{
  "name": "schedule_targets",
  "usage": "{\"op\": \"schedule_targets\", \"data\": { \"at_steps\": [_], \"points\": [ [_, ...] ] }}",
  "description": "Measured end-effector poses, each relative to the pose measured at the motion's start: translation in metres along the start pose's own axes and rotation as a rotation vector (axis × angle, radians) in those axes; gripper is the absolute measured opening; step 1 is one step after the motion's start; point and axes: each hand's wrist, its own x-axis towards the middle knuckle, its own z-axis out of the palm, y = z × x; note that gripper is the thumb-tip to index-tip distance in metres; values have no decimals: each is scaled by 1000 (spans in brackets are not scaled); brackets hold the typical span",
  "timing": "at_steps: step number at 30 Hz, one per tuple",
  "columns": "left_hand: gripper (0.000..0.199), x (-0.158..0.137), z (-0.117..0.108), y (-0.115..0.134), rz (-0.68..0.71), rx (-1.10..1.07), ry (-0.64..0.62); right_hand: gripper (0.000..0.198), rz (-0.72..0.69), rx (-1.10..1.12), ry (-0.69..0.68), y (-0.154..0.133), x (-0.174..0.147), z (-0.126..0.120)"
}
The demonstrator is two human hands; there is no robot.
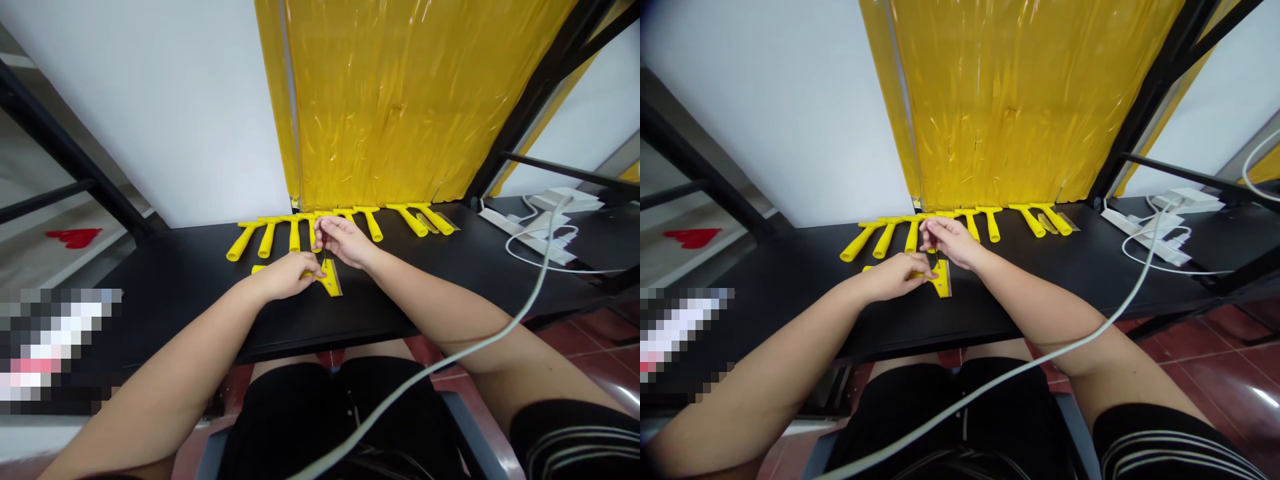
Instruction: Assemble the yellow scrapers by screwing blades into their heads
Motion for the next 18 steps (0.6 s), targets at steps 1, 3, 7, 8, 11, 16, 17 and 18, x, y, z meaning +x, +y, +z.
{"op": "schedule_targets", "data": {
  "at_steps": [1, 3, 7, 8, 11, 16, 17, 18],
  "points": [
    [19, 0, 0, 0, 0, -3, 0, 37, 29, 76, -9, 0, -1, 2],
    [20, 0, 0, 0, -3, -4, 2, 31, 45, 186, 16, 1, -4, 6],
    [19, -1, 0, 1, -7, 5, 4, 35, -27, 208, 96, 5, -5, 3],
    [18, -1, 0, 1, -5, 7, 4, 35, -39, 197, 114, 6, -4, 1],
    [18, -2, 1, 0, -3, 7, 8, 29, -22, 176, 164, 5, -3, -7],
    [18, -2, 1, 0, -7, -1, 4, 28, 70, 223, 94, 4, -5, 2],
    [18, -2, 1, 0, -10, 0, 5, 28, 64, 223, 97, 5, -6, 5],
    [18, -2, 1, 0, -14, 0, 5, 28, 48, 217, 114, 5, -6, 7]
  ]
}}
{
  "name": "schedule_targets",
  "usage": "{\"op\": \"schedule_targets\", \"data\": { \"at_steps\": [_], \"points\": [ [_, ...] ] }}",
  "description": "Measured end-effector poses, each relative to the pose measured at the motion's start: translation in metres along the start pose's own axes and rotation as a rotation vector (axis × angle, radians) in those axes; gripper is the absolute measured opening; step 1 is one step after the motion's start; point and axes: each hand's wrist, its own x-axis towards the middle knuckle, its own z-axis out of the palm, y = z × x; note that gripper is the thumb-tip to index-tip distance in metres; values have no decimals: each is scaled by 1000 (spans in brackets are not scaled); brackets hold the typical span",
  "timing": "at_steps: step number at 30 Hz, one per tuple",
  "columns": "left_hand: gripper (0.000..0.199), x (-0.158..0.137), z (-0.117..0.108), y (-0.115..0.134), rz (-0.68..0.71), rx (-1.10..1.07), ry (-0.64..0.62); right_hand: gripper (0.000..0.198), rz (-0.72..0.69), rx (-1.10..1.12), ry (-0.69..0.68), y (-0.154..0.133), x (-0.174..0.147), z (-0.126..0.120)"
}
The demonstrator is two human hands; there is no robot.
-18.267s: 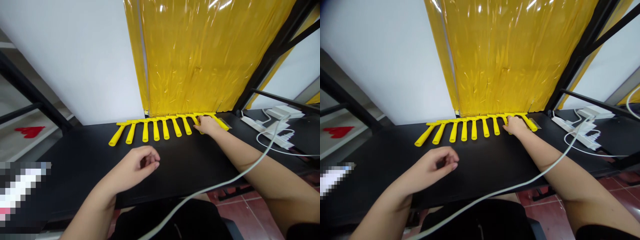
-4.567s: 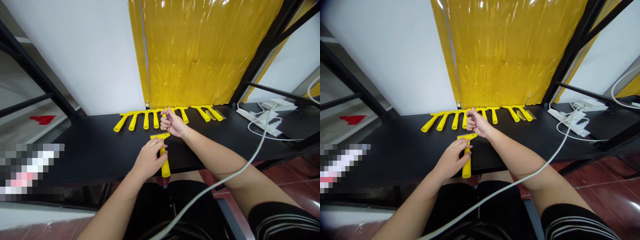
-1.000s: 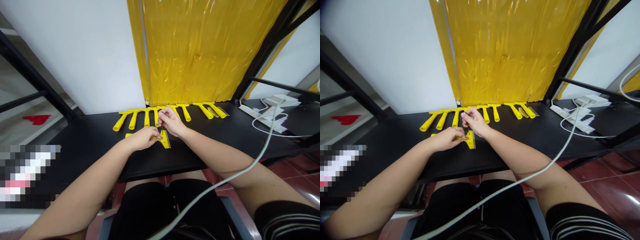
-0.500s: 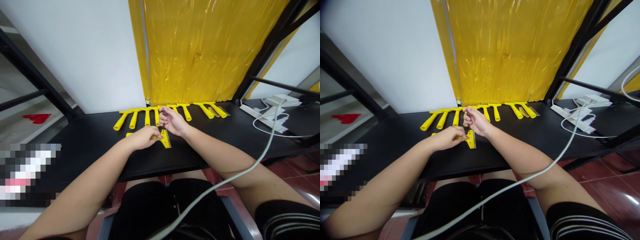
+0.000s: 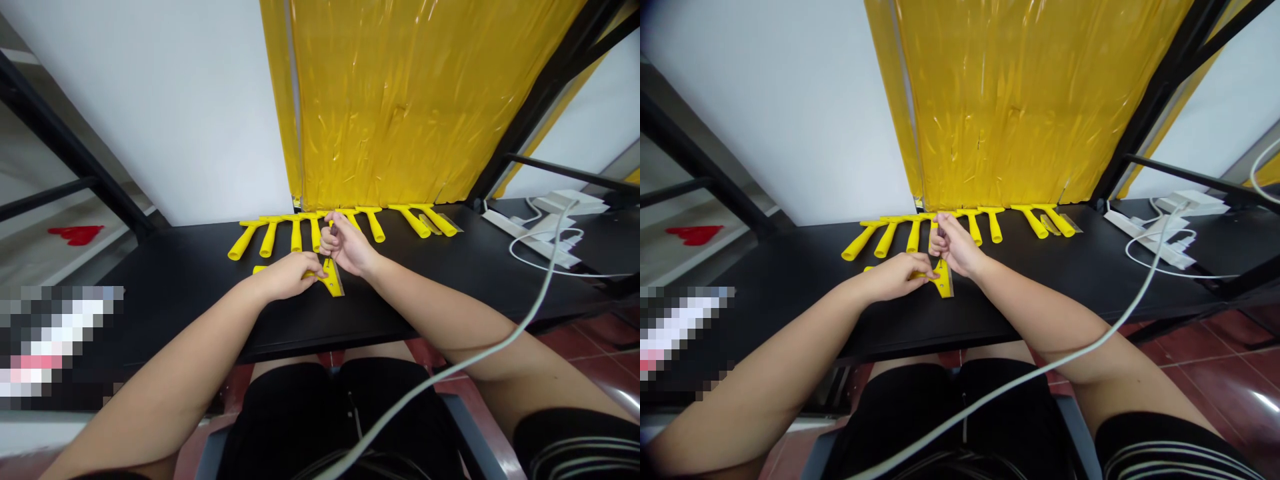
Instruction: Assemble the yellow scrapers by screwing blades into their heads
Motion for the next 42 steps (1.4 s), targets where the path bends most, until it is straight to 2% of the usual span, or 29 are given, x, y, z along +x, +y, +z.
{"op": "schedule_targets", "data": {
  "at_steps": [3, 5, 11, 17, 19, 23, 29, 34, 37, 42],
  "points": [
    [18, 0, -1, 1, -5, -2, -1, 35, -62, -26, 86, -1, 1, 0],
    [18, -1, -1, 1, -5, -5, -4, 37, -54, -33, 102, -4, 3, -3],
    [20, 0, -1, 1, -8, 0, -7, 40, 78, 2, -26, -6, 1, -1],
    [20, 0, -1, 1, -6, 3, -6, 39, -41, 1, 19, -5, 3, -3],
    [19, 0, -2, 1, -7, 2, -4, 39, -9, -15, 33, -9, 5, -7],
    [19, 0, -3, 1, -15, -9, -8, 39, 133, -21, -21, -15, 0, -7],
    [21, -1, -2, 0, 11, -2, 7, 33, -8, -39, -44, -8, -8, 3],
    [23, -1, -1, -1, 19, 16, 10, 29, -9, -171, -48, -12, -4, -7],
    [22, 0, -1, -1, 13, 14, 4, 34, -7, -127, -40, -8, -4, -6],
    [22, 0, -1, 0, 16, 42, 6, 32, -143, -16, 67, 4, -5, 5]
  ]
}}
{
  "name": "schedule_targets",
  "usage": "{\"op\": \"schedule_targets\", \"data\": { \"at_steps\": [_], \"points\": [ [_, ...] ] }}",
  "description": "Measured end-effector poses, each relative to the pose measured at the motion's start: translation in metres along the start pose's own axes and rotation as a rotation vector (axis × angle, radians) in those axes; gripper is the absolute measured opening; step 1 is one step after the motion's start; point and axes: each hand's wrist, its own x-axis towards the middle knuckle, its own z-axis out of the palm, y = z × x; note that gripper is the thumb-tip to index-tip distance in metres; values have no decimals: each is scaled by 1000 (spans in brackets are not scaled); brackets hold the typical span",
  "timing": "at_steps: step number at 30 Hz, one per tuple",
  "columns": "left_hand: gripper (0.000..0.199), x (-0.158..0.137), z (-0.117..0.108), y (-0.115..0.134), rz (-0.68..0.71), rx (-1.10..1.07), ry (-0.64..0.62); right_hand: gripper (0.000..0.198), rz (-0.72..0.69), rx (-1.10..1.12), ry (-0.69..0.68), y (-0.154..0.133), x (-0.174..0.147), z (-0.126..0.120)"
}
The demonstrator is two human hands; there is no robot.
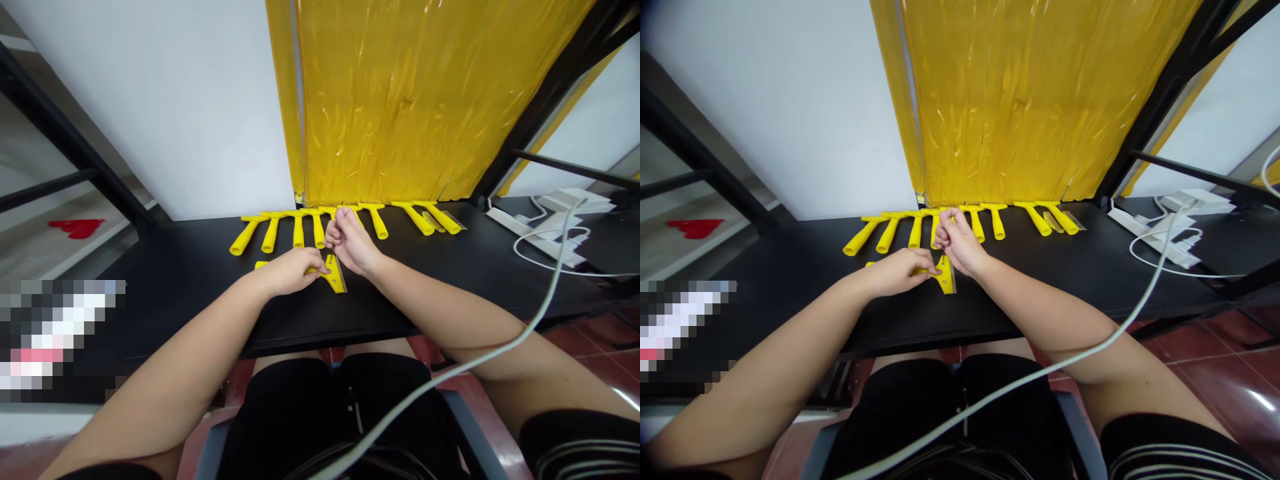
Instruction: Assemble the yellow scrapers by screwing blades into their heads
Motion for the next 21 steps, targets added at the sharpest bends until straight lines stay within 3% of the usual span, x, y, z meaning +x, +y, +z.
{"op": "schedule_targets", "data": {
  "at_steps": [7, 13, 18, 21],
  "points": [
    [22, 1, -2, 1, -3, -16, -13, 30, 159, -67, -32, -12, 2, -3],
    [23, -1, -3, 1, -5, -27, -14, 28, 100, -8, -67, -10, 1, -2],
    [24, -1, -3, 1, 0, -30, -10, 31, 211, -60, -74, -14, 2, -5],
    [24, -1, -4, 2, -6, -29, -18, 29, 210, -33, -96, -14, -1, -3]
  ]
}}
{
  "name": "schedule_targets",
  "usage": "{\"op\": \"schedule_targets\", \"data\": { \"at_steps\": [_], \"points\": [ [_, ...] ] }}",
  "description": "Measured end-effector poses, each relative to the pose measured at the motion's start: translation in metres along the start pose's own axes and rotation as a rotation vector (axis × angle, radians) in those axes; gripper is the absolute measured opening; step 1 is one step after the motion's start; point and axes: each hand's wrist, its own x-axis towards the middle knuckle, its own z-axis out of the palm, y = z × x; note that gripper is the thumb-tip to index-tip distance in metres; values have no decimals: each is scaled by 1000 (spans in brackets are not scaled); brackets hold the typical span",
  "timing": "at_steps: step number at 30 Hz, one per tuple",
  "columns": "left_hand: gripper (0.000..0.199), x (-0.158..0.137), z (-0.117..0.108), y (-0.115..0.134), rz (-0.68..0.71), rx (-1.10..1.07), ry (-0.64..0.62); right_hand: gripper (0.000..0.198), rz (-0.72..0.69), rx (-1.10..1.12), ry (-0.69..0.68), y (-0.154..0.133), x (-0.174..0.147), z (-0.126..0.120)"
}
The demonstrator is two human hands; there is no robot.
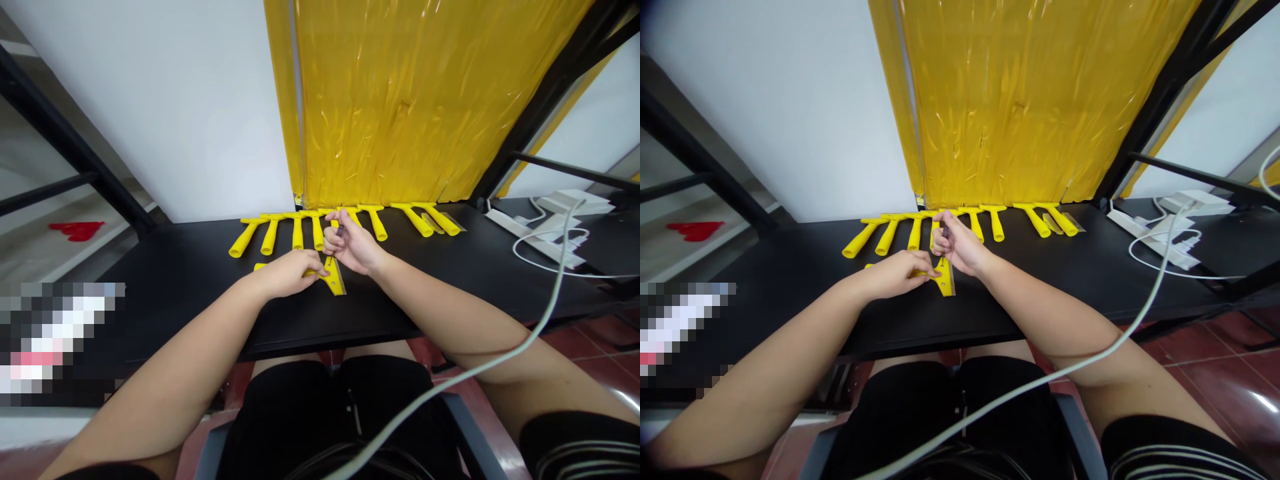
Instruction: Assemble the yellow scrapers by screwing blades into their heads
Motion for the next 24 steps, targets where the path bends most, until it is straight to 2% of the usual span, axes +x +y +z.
{"op": "schedule_targets", "data": {
  "at_steps": [4, 9, 14, 21, 24],
  "points": [
    [24, 0, -1, 1, 1, -10, 4, 29, -51, -13, -38, -1, 0, 0],
    [25, 0, 0, 0, 6, -18, 8, 27, 10, -8, -15, -2, 1, -3],
    [24, -1, 0, -1, 5, -15, 10, 29, -64, 8, 6, 2, 2, -4],
    [26, 1, -1, -2, 14, -6, 2, 34, 44, -36, -78, -3, 3, -10],
    [26, 0, -1, -1, 13, -14, 1, 36, 20, -17, -127, -4, 0, -7]
  ]
}}
